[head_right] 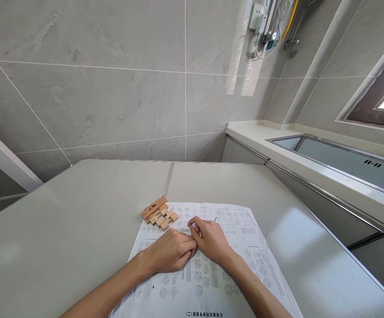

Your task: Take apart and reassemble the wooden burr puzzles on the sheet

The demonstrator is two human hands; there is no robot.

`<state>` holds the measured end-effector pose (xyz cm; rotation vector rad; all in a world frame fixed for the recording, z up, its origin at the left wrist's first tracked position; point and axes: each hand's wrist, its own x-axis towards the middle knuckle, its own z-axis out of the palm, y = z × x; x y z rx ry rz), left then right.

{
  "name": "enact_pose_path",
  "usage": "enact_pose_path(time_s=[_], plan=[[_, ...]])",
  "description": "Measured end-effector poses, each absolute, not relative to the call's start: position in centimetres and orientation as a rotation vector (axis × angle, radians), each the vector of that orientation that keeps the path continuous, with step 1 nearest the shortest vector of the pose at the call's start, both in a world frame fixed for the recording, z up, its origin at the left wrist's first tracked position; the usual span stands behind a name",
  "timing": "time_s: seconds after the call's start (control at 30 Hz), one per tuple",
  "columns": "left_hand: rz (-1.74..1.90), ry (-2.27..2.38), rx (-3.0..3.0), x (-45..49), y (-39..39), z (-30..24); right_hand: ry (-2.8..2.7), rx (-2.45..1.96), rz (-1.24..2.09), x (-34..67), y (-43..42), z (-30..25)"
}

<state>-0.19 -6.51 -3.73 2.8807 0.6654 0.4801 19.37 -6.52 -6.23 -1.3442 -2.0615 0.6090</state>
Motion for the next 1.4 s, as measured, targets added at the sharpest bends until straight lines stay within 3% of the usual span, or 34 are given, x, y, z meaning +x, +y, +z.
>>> enact_pose_path(time_s=[1.4], plan=[[0.470,0.670,2.886,-0.18,-6.53,-3.82,-2.078,-1.350,0.592,19.36,-6.66,-5.96]])
